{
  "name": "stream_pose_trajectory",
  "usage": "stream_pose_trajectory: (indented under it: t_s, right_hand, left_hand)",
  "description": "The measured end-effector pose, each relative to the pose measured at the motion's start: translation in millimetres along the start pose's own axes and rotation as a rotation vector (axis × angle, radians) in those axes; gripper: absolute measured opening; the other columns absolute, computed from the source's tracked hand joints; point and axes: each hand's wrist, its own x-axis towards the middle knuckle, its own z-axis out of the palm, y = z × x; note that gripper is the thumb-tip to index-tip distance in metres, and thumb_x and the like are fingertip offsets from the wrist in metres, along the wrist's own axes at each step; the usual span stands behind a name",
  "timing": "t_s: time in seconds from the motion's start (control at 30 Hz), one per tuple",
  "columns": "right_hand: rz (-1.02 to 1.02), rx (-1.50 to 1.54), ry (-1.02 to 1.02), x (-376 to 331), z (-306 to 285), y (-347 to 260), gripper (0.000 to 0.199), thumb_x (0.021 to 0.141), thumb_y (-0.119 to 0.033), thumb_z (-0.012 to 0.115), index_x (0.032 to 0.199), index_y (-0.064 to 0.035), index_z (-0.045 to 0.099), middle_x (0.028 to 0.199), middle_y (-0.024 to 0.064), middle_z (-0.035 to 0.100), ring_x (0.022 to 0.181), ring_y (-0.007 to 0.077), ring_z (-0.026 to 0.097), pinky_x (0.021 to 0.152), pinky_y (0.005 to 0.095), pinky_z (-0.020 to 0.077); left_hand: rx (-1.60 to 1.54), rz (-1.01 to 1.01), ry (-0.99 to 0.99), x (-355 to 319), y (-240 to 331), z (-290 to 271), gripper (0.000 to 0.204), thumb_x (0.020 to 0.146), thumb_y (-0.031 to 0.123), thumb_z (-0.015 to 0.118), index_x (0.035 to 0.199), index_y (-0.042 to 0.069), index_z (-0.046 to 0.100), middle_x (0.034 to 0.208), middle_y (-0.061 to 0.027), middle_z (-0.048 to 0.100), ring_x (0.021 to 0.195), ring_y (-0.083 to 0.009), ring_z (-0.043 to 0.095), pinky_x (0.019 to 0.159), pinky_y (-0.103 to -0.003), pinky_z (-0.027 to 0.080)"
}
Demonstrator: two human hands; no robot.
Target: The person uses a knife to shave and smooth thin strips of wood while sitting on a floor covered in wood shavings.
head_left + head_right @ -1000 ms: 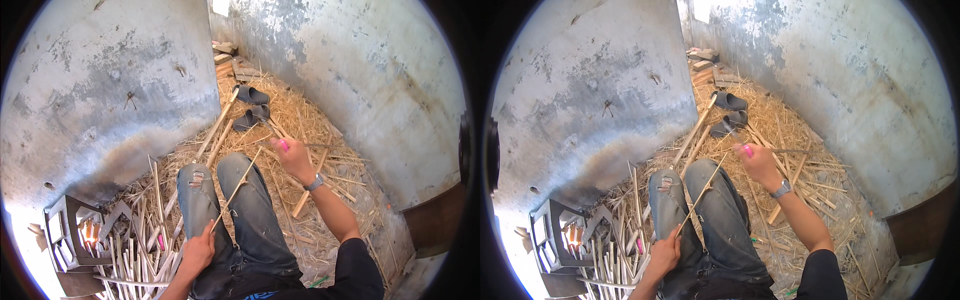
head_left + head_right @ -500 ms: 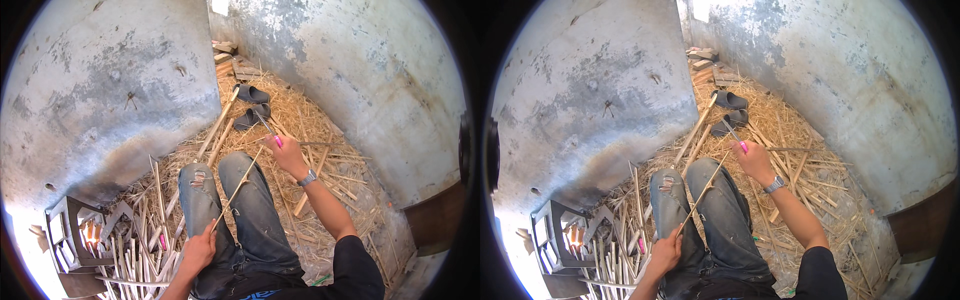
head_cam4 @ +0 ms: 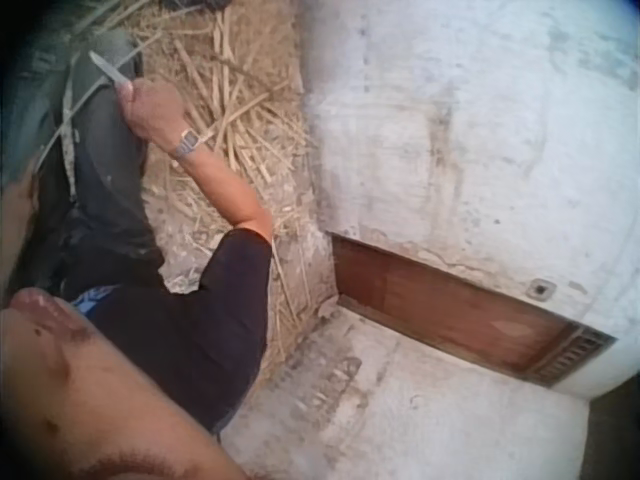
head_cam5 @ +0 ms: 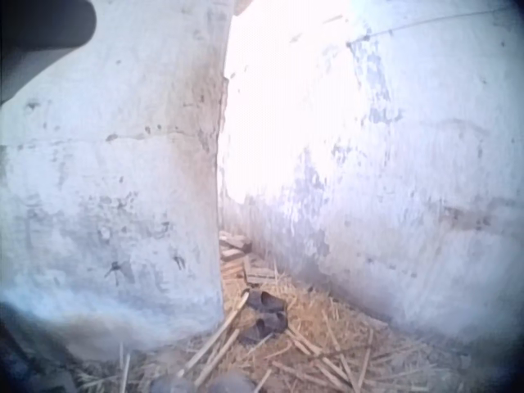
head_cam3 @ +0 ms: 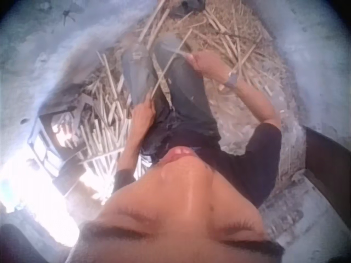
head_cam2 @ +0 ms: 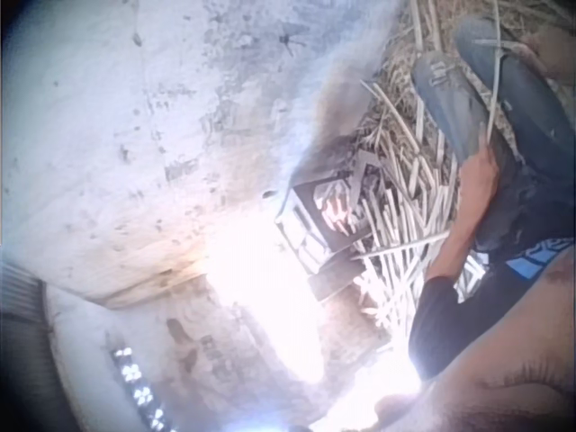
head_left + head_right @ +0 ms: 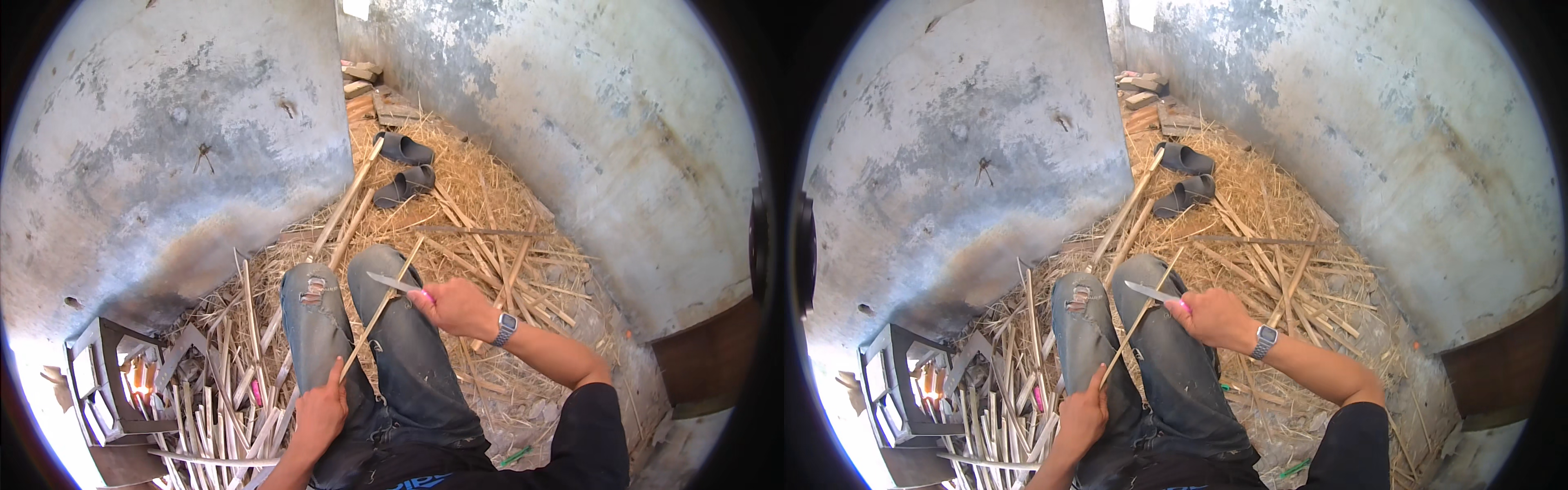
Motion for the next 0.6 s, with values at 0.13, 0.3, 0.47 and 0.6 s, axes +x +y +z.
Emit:
stream_pose_trajectory:
  t_s: [0.13, 0.3, 0.47, 0.6]
  right_hand:
    - [0.198, 0.074, 0.096, 24.0, -12.1, 41.6, 0.060, 0.107, -0.052, 0.047, 0.078, -0.0039, 0.068, 0.065, 0.0240, 0.064, 0.062, 0.0449, 0.066, 0.059, 0.0549, 0.0536]
    - [0.034, -0.051, -0.002, 8.1, 8.0, 7.1, 0.061, 0.108, -0.051, 0.043, 0.073, -0.0056, 0.065, 0.061, 0.0199, 0.063, 0.057, 0.0405, 0.065, 0.053, 0.0516, 0.0504]
    - [0.068, 0.060, 0.059, 16.8, -1.6, 17.9, 0.055, 0.106, -0.048, 0.053, 0.073, -0.0048, 0.064, 0.060, 0.0217, 0.058, 0.052, 0.0409, 0.057, 0.051, 0.0496, 0.0450]
    - [0.151, 0.003, 0.155, 27.5, -0.1, 41.2, 0.060, 0.106, -0.051, 0.050, 0.072, -0.0028, 0.063, 0.062, 0.0216, 0.059, 0.056, 0.0408, 0.059, 0.054, 0.0493, 0.0454]
  left_hand:
    - [0.011, -0.023, -0.062, 2.1, 8.2, -6.4, 0.050, 0.106, 0.031, 0.050, 0.155, 0.021, 0.046, 0.072, -0.0264, 0.069, 0.069, -0.0492, 0.069, 0.067, -0.063, 0.051]
    - [-0.054, -0.018, -0.053, 1.8, -2.2, -9.2, 0.046, 0.108, 0.031, 0.049, 0.153, 0.025, 0.048, 0.070, -0.0261, 0.066, 0.069, -0.0502, 0.066, 0.069, -0.062, 0.051]
    - [-0.117, -0.024, -0.085, 5.6, -4.3, -11.8, 0.043, 0.108, 0.032, 0.049, 0.150, 0.025, 0.052, 0.073, -0.0278, 0.066, 0.072, -0.0520, 0.065, 0.071, -0.061, 0.051]
    - [-0.146, -0.028, -0.073, 4.2, -4.0, -13.0, 0.042, 0.108, 0.032, 0.049, 0.149, 0.024, 0.053, 0.072, -0.0271, 0.066, 0.072, -0.0517, 0.065, 0.071, -0.062, 0.050]
